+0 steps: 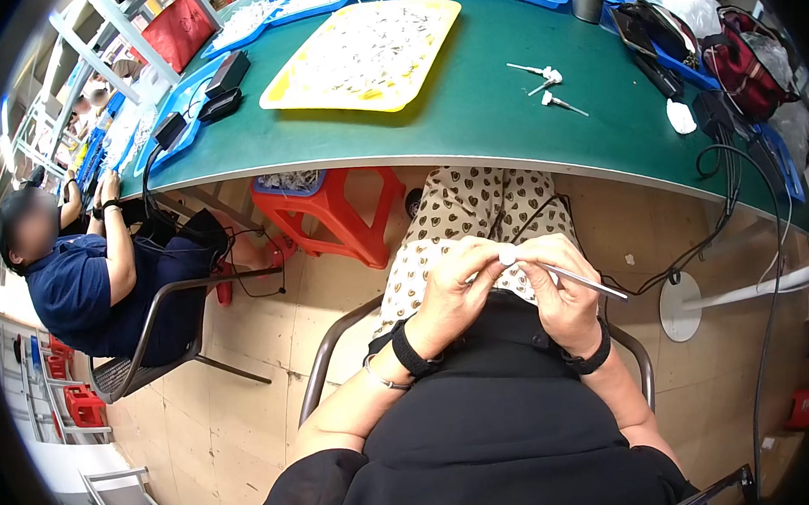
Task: The person sits at a green workbench in a factory setting, using tweezers to manipulate small white plastic components. They pick up individual pieces, adjust them, and place them into a yellow tray. The person also moves trays of components around the workspace to access new batches.
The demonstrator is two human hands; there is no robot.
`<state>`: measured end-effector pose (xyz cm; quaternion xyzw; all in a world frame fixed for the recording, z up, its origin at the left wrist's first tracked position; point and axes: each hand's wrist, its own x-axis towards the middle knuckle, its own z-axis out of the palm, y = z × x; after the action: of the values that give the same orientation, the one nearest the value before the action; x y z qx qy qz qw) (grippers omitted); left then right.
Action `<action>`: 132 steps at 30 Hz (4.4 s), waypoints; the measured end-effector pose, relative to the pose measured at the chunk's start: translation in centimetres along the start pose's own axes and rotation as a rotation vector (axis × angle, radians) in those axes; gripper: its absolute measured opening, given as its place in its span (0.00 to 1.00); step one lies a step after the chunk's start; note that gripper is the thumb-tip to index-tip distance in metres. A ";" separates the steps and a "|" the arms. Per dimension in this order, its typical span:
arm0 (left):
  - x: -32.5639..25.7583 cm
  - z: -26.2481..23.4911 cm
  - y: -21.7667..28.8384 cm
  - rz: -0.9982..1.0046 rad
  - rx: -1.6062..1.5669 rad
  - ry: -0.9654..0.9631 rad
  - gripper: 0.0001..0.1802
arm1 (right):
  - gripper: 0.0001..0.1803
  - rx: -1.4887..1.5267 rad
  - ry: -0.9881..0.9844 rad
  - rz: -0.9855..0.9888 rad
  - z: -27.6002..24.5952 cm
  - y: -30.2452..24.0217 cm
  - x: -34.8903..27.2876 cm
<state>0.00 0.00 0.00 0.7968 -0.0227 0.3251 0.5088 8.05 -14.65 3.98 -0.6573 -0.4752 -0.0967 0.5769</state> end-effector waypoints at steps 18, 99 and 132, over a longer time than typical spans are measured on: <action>0.1 0.0 0.5 0.017 -0.011 0.009 0.12 | 0.05 0.122 0.050 0.178 0.2 0.1 -0.6; 9.4 -4.1 0.4 0.156 0.191 0.264 0.07 | 0.09 0.612 0.282 0.450 -0.7 2.1 -0.7; 16.9 -1.1 3.5 -0.412 -0.289 -0.353 0.16 | 0.08 0.648 0.325 0.489 -2.2 0.7 0.3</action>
<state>11.49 4.16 12.25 0.7482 0.0053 0.0650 0.6603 9.61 -16.30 4.41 -0.5119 -0.2147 0.0946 0.8264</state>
